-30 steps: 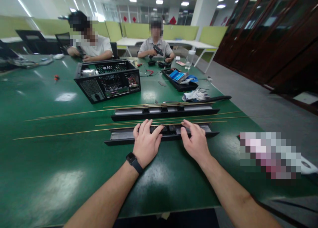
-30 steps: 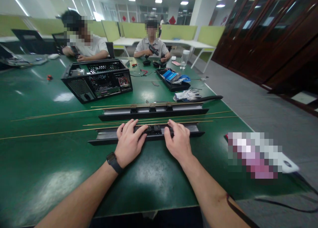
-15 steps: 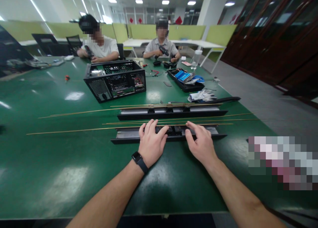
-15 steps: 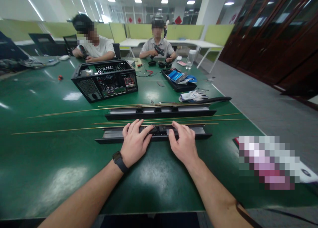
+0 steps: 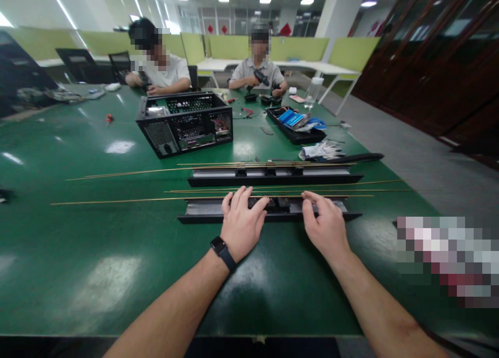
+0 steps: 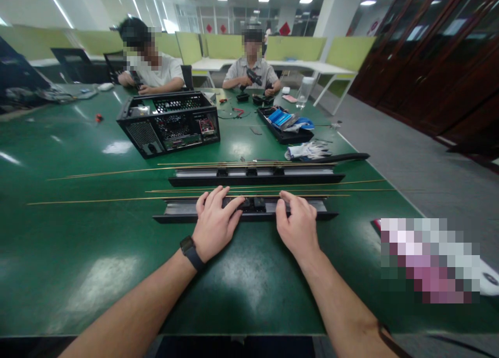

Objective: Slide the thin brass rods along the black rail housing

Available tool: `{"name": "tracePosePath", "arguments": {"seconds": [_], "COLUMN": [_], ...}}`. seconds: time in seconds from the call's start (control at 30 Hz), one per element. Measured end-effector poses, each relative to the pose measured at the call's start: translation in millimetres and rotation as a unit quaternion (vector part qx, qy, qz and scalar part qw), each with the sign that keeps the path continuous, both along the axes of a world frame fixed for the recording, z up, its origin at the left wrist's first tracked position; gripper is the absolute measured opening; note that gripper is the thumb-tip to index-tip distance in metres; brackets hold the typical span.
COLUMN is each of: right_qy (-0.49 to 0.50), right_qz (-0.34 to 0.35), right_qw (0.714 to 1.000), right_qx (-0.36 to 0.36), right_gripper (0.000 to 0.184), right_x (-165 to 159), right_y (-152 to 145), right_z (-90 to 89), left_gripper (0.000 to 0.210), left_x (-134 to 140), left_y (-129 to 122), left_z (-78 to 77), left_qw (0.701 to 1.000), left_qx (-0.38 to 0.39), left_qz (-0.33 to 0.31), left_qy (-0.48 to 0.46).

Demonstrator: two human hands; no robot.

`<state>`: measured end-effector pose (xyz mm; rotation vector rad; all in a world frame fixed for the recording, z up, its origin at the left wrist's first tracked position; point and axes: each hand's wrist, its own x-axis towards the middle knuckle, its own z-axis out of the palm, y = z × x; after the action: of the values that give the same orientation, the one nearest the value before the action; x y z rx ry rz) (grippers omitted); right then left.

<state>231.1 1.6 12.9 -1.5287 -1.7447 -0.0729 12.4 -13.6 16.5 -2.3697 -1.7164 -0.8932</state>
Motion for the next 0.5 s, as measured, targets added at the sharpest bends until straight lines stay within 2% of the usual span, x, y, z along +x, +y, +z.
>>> {"name": "tracePosePath", "arguments": {"seconds": [0.33,0.5], "right_qy": [-0.004,0.005], "right_qz": [-0.063,-0.052], "right_qw": [0.998,0.999], "right_qx": [0.0,-0.001], "right_gripper": [0.027,0.026], "right_x": [6.7,5.3], "right_y": [1.9,1.7], "right_z": [2.1,1.3], "left_gripper": [0.032,0.032], "left_x": [-0.8,-0.8], "left_y": [0.4,0.2], "left_z": [0.0,0.0], "left_qw": [1.0,1.0], "left_qx": [-0.003,0.001], "left_qz": [-0.001,-0.002], "left_qy": [0.003,-0.001]}}
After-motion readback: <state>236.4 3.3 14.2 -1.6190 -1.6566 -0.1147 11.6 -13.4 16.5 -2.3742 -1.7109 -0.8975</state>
